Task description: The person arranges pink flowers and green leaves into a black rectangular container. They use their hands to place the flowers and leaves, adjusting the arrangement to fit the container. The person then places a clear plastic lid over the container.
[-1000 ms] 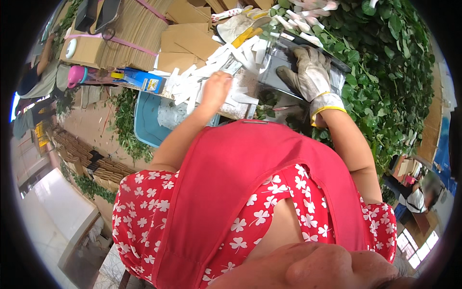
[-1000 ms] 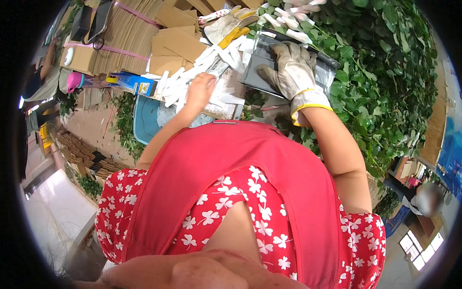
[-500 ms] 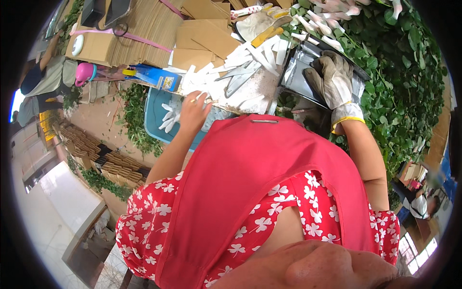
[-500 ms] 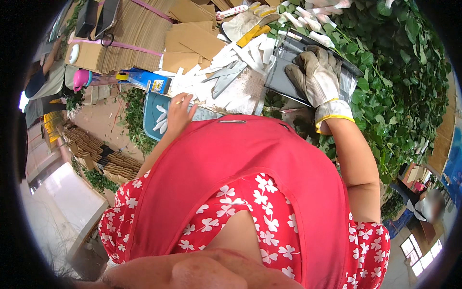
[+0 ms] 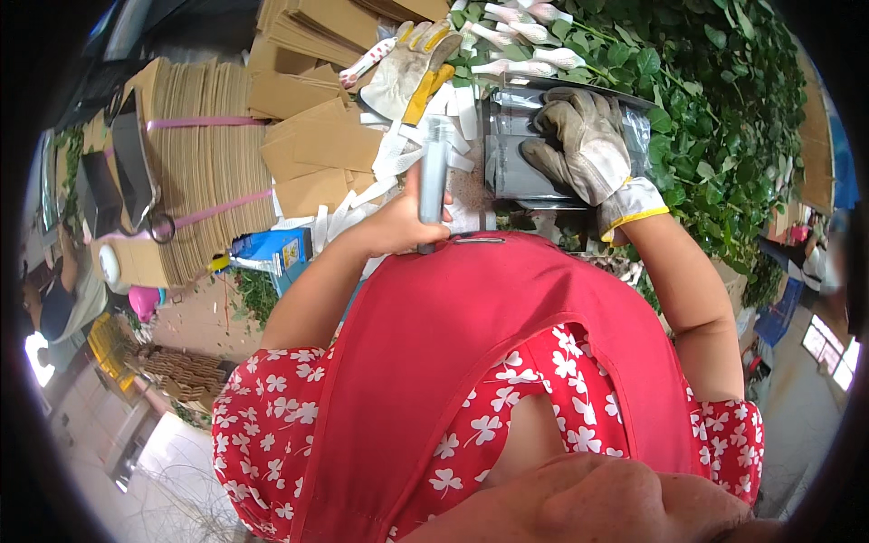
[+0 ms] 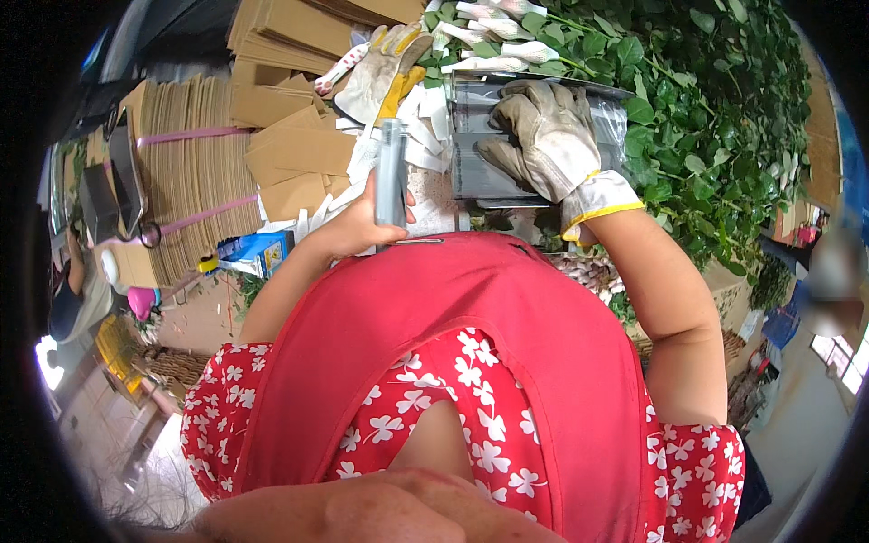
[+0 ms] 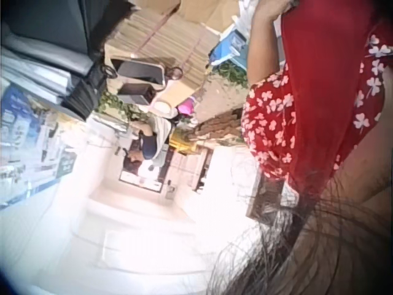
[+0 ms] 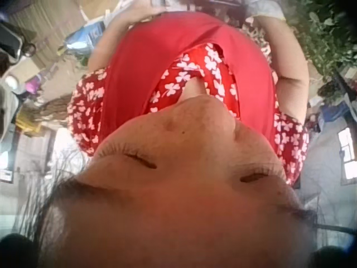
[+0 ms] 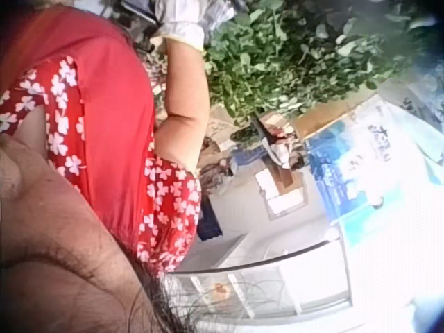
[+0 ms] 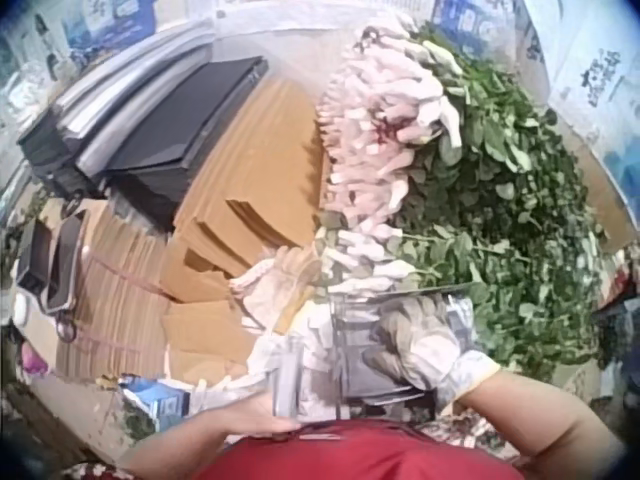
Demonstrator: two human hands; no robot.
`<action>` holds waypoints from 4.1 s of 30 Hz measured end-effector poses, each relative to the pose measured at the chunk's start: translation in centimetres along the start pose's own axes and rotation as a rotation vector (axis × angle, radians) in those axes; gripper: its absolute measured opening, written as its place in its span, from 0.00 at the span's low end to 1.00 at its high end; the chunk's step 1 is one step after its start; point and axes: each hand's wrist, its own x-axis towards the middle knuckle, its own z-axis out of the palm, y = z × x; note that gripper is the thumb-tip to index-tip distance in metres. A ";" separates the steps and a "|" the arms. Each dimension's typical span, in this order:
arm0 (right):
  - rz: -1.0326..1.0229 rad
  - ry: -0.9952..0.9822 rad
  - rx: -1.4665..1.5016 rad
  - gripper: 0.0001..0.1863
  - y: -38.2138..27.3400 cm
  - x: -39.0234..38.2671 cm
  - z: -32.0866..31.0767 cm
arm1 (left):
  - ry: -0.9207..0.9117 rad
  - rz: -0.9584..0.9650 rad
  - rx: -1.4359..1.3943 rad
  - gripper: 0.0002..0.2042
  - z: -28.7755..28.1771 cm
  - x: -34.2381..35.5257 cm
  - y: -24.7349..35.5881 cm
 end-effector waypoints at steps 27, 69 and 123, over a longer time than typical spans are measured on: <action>-0.123 0.185 -0.303 0.13 1.6 0.0 2.1 | 0.580 0.404 0.911 0.35 3.3 -1.7 -8.9; -0.036 0.112 -0.123 0.15 0.3 -0.2 0.2 | 0.478 0.639 1.747 0.28 -5.5 10.3 5.3; -0.003 0.063 0.133 0.29 9.0 -7.0 -14.0 | 0.079 0.825 1.492 0.36 13.3 13.6 8.8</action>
